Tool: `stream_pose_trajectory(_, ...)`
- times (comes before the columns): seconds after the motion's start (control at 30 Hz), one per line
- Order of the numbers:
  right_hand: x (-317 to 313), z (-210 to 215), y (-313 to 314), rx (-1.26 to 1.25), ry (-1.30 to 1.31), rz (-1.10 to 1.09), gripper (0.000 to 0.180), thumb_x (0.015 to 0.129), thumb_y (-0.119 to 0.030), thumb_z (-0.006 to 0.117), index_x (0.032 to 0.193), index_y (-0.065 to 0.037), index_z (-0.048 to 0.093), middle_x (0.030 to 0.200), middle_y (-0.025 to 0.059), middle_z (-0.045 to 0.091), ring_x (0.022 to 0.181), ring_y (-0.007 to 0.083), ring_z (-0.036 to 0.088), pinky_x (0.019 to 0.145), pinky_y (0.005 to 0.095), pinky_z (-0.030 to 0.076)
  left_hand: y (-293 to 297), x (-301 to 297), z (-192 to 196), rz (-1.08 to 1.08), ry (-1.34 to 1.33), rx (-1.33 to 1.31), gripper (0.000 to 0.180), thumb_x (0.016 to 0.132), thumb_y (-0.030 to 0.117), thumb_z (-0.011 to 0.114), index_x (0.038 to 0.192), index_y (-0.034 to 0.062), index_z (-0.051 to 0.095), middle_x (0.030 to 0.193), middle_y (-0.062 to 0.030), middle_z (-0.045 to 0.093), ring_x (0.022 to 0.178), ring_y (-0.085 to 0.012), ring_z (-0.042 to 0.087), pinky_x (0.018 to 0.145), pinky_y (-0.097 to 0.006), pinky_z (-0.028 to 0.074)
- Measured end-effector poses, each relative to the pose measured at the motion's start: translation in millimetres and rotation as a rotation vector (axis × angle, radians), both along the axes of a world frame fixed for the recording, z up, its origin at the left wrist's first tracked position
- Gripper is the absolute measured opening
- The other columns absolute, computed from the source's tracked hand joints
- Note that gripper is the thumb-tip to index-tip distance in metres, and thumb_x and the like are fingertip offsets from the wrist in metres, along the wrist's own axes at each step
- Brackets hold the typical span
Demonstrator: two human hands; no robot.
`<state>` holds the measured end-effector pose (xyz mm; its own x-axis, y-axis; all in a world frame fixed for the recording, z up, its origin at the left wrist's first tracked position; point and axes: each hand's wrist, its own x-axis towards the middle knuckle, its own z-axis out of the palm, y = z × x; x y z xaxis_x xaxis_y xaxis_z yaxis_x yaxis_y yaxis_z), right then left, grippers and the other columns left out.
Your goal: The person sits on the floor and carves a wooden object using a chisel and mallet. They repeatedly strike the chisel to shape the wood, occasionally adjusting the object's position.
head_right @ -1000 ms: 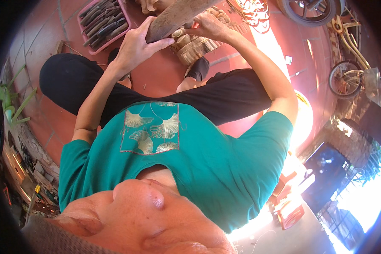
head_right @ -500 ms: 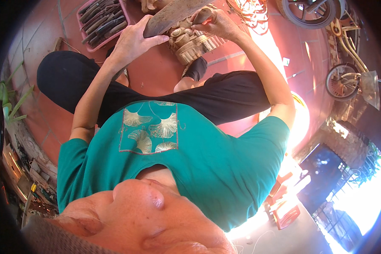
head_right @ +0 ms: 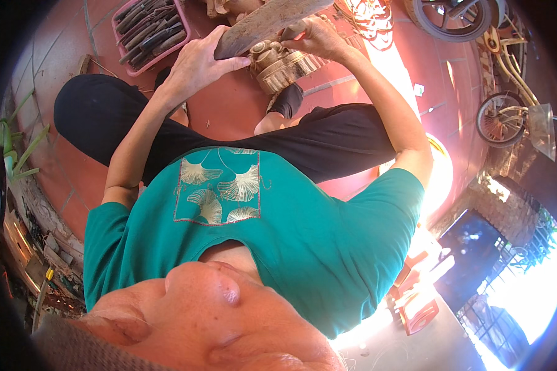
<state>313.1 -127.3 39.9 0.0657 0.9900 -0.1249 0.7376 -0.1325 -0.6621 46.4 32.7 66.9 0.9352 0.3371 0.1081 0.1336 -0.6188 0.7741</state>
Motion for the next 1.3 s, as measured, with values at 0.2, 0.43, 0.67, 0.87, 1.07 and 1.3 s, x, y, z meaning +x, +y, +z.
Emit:
stream_pose_trajectory(0.2, 7, -26, 1, 0.042, -0.080, 0.016, 0.024, 0.087, -0.029, 0.080, 0.107, -0.015, 0.078, 0.091, 0.0048, 0.076, 0.086, 0.0213, 0.071, 0.078, 0.0341, 0.055, -7, 1, 8, -0.020, -0.145, -0.052, 0.063, 0.087, 0.044, 0.077, 0.126, -0.0008, 0.055, 0.085, -0.0258, 0.071, 0.083, -0.0441, 0.071, 0.076, -0.050, 0.055)
stream_pose_trajectory(0.43, 7, -35, 2, 0.171, -0.075, 0.063, 0.034, 0.087, -0.032, 0.080, 0.113, -0.010, 0.075, 0.100, 0.0072, 0.075, 0.088, 0.0218, 0.070, 0.080, 0.0356, 0.055, -4, 1, 1, -0.049, 0.138, 0.047, 0.059, 0.089, 0.042, 0.077, 0.126, 0.0004, 0.055, 0.087, -0.0243, 0.071, 0.081, -0.0403, 0.072, 0.075, -0.046, 0.054)
stream_pose_trajectory(0.67, 9, -40, 5, 0.156, -0.143, 0.081, 0.030, 0.086, -0.026, 0.080, 0.111, -0.010, 0.075, 0.094, 0.0073, 0.074, 0.087, 0.0207, 0.070, 0.078, 0.0352, 0.055, -10, 0, 11, -0.045, -0.046, -0.069, 0.064, 0.089, 0.045, 0.074, 0.126, -0.0019, 0.052, 0.086, -0.0263, 0.071, 0.081, -0.0439, 0.071, 0.076, -0.051, 0.055)
stream_pose_trajectory(0.87, -8, -17, 8, 0.109, -0.134, 0.099, 0.021, 0.085, -0.021, 0.079, 0.099, -0.007, 0.072, 0.087, 0.0092, 0.072, 0.082, 0.0253, 0.069, 0.072, 0.0364, 0.054, -1, 2, -4, -0.005, 0.130, 0.135, 0.062, 0.089, 0.047, 0.076, 0.125, 0.0008, 0.055, 0.082, -0.0219, 0.070, 0.074, -0.0371, 0.071, 0.072, -0.044, 0.054)
stream_pose_trajectory(1.07, -11, -24, 11, 0.204, -0.153, 0.210, 0.017, 0.086, -0.021, 0.081, 0.096, -0.008, 0.074, 0.086, 0.0069, 0.075, 0.076, 0.0220, 0.070, 0.069, 0.0341, 0.055, 5, -1, -2, 0.025, 0.003, 0.072, 0.065, 0.088, 0.047, 0.077, 0.129, 0.0009, 0.056, 0.082, -0.0215, 0.071, 0.073, -0.0371, 0.071, 0.071, -0.044, 0.054)
stream_pose_trajectory(1.3, -5, -6, 13, 0.109, -0.027, 0.031, 0.015, 0.085, -0.021, 0.080, 0.092, -0.009, 0.075, 0.086, 0.0082, 0.073, 0.076, 0.0215, 0.069, 0.069, 0.0340, 0.053, 3, -2, -4, 0.012, -0.023, 0.034, 0.067, 0.087, 0.046, 0.079, 0.130, 0.0007, 0.057, 0.081, -0.0215, 0.071, 0.073, -0.0363, 0.071, 0.071, -0.043, 0.055)
